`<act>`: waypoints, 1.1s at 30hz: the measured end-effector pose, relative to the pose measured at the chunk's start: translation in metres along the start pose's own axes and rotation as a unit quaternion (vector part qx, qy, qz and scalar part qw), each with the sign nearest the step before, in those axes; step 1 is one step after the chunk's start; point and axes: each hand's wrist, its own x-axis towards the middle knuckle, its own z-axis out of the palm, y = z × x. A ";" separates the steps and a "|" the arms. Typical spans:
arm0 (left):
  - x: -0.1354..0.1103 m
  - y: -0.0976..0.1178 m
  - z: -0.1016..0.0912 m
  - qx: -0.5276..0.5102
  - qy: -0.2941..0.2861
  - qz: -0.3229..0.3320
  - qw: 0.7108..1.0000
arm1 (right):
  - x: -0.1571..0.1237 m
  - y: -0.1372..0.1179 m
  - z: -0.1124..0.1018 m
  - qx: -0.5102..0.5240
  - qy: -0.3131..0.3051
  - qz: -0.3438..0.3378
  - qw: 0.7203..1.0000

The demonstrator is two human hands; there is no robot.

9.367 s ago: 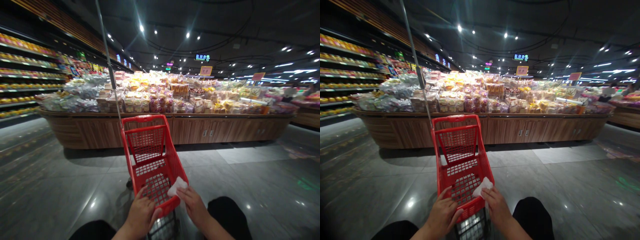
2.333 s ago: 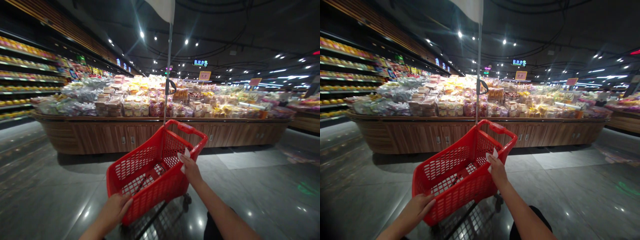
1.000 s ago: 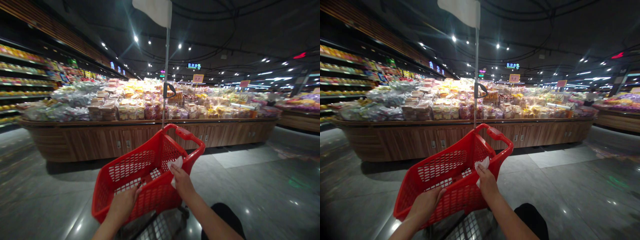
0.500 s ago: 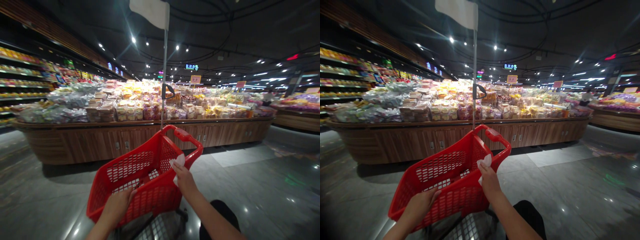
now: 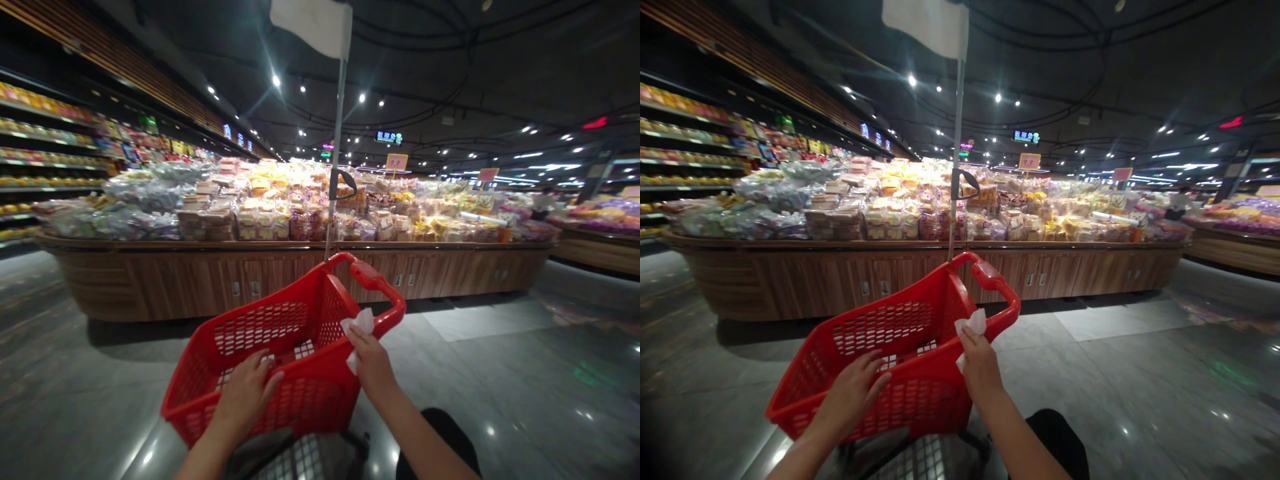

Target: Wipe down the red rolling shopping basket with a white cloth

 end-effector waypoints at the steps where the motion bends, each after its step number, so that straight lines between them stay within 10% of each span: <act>1: 0.006 0.015 0.002 -0.010 0.015 0.015 1.000 | -0.002 -0.008 0.007 0.012 -0.006 -0.013 1.000; 6: 0.039 0.078 0.021 -0.010 0.007 0.052 0.999 | -0.006 -0.006 0.009 0.069 0.016 -0.046 0.996; 13: 0.047 0.088 0.041 0.026 0.000 0.014 1.000 | 0.001 0.054 -0.040 0.025 0.278 0.084 0.957; 20: 0.047 0.091 0.044 0.040 -0.005 0.009 0.999 | -0.011 0.036 -0.005 0.083 0.188 0.026 0.978; 28: 0.043 0.090 0.047 0.040 -0.015 0.002 0.999 | -0.001 0.055 -0.025 0.109 0.277 0.142 0.944; 33: 0.041 0.090 0.046 0.033 -0.015 0.004 0.999 | -0.012 0.043 -0.010 0.146 0.184 0.078 0.969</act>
